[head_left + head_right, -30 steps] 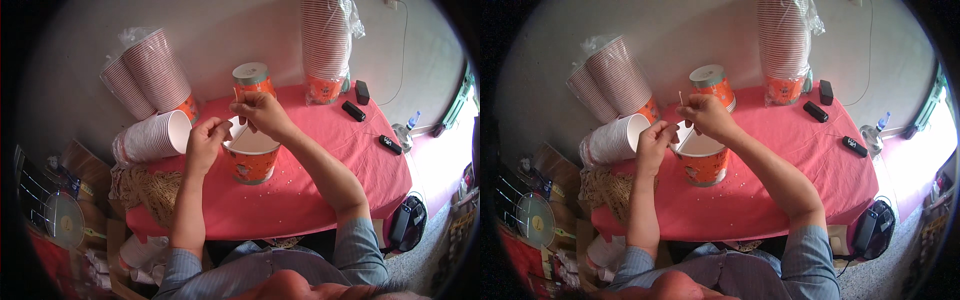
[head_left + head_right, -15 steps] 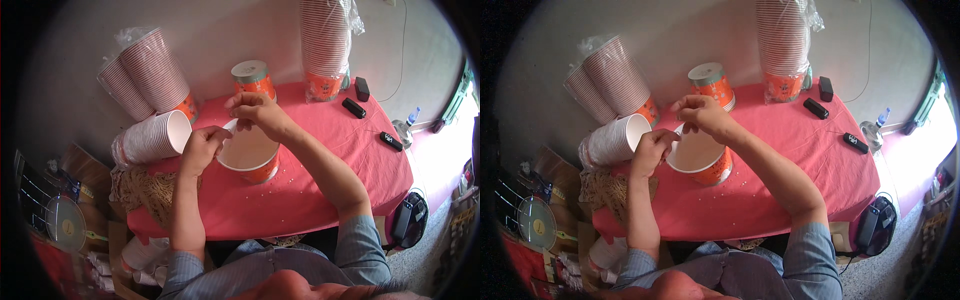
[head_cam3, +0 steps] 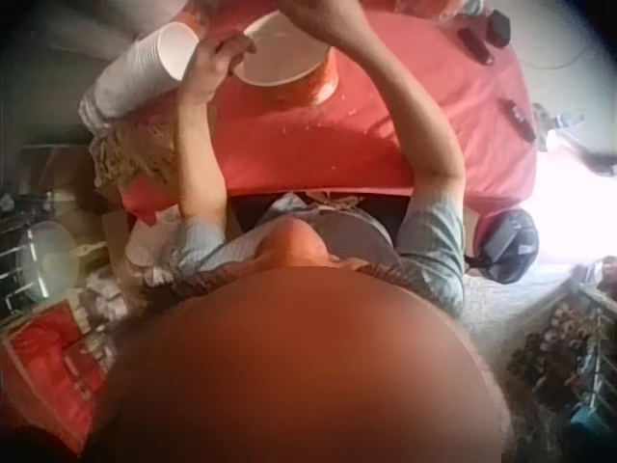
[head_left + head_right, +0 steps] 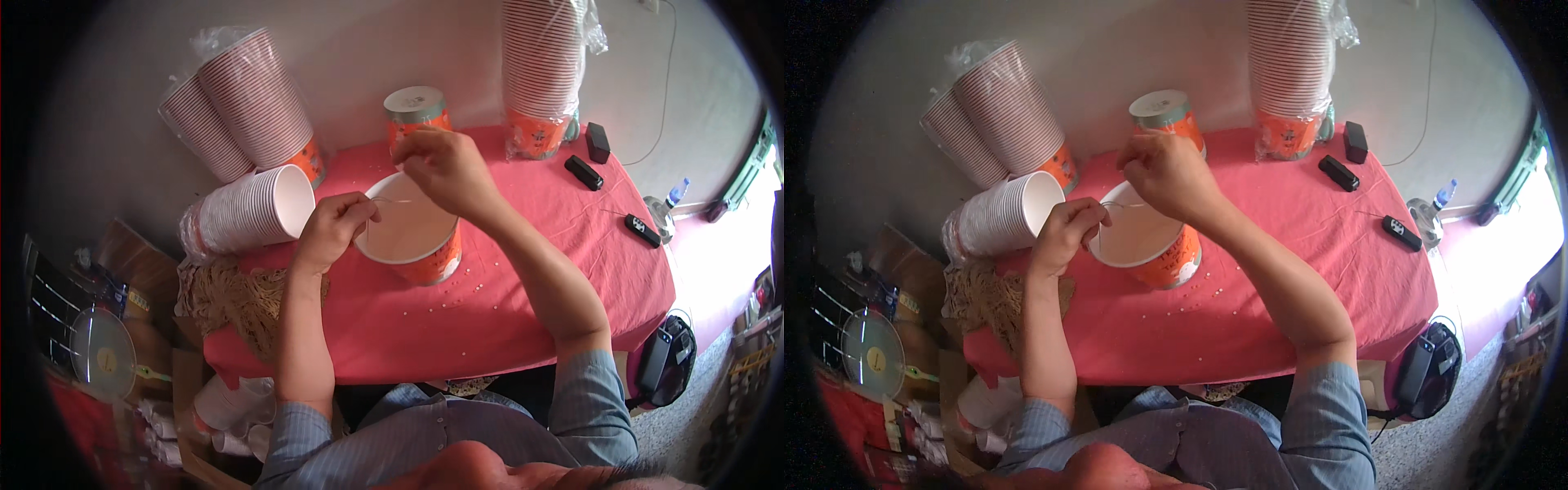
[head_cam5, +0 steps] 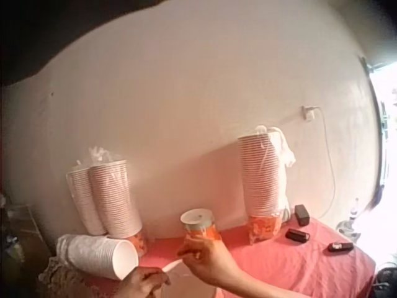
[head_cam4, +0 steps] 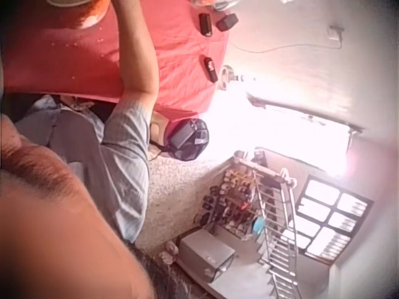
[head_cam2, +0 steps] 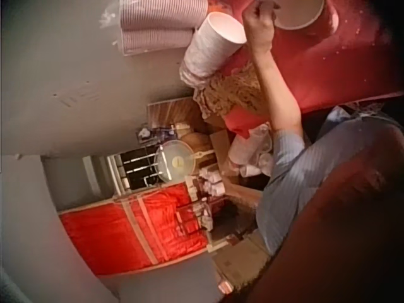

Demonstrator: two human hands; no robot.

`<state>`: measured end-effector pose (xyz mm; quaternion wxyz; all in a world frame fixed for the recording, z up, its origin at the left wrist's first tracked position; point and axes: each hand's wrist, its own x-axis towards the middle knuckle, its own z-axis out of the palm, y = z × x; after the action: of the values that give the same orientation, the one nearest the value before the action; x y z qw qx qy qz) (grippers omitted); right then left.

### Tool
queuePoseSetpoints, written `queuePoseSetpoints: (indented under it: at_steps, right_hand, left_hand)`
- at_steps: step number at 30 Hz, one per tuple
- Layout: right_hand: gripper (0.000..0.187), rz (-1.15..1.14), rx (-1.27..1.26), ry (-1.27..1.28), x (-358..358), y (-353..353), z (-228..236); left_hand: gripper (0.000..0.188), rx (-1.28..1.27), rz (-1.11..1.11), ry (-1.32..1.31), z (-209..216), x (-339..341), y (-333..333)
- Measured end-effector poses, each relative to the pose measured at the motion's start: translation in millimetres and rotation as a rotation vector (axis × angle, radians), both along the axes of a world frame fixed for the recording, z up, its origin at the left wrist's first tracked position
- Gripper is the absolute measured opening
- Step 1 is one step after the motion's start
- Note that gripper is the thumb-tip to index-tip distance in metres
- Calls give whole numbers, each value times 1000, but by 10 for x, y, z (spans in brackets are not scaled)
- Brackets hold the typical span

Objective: Manually attaching string handles to paper buckets by threading the ends through pre-punched holes and securing them.

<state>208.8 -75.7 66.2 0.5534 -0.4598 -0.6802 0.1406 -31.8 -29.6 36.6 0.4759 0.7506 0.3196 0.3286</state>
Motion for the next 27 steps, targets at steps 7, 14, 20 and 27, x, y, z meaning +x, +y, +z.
queuePoseSetpoints:
  at_steps: [7, 14, 20, 27]
  right_hand:
    - [26, 133, -266, -488, 51, 19, -211]
    - [49, 41, -243, -476, -70, 49, -317]
    - [49, 222, -346, -327, -52, 110, -257]
    - [47, 191, -289, -220, -56, 175, -373]
  left_hand:
    - [25, -47, 11, 12, 26, 4, 24]
    - [27, -37, -94, -36, -41, -46, 44]
    - [28, -37, -108, -58, -21, -60, 44]
    - [29, -39, -104, -60, -58, -69, 85]
